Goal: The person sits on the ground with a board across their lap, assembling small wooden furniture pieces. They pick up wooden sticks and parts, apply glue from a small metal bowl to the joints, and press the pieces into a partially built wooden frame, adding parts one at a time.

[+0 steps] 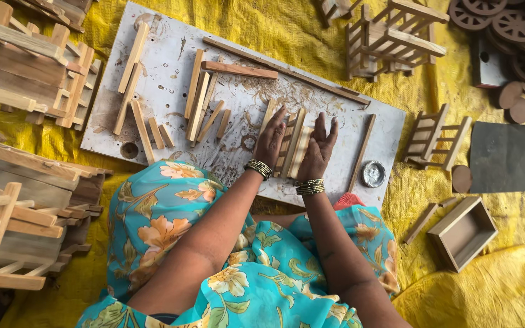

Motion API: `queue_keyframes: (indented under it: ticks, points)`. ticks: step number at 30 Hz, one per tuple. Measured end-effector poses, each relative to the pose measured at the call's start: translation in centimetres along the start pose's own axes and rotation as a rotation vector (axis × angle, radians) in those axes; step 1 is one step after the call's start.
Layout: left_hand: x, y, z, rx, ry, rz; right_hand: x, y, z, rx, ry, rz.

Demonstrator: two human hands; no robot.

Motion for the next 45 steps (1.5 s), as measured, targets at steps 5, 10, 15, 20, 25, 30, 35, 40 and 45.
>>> queue_keyframes:
  ticks: [5,10,15,20,25,30,35,40,45]
  points:
    - [0.8,0.6,-0.1,-0.071,0.013,-0.107,0.2,-1.3,-1.0,0.150,-0.042,0.025]
    - [1.0,0.3,-1.3,-0.102,0.046,-0.122,1.8,-1.5,-2.4,0.229,-0.103,-0.002]
    - [0.9,0.0,-1.9,-0.087,0.075,-0.140,2.5,-1.9,-2.7,0.237,-0.114,-0.086]
    - [1.1,0.1,-2.2,-0.108,0.101,-0.142,2.6,-2.0,-2.9,0.170,-0.084,-0.196]
    - [1.1,0.8,-2.5,-0.121,0.103,-0.101,2.7,-2.2,-2.9,0.198,-0.085,-0.127]
    - [1.2,1.1,-2.5,-0.117,0.094,-0.064,2.8,-2.3,-2.9,0.227,-0.094,-0.070]
    - [1.2,0.9,-2.5,-0.180,0.096,-0.070,2.8,-2.5,-3.0,0.241,-0.109,-0.067]
    - [1.0,0.3,-2.5,-0.096,0.077,-0.044,2.7,-2.5,-3.0,0.239,-0.117,-0.087]
    - [0.9,0.3,-2.4,-0.096,0.080,-0.031,2.6,-2.9,-3.1,0.248,-0.117,-0.048]
Point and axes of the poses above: each hand's wrist, its own z-axis towards the middle knuckle, its own x-axis out of the palm, y = z × x, the point moved 3 cm from there along z, towards the middle knuckle, and after that the axes turned 6 degrees about z, right-handed, at the moved point
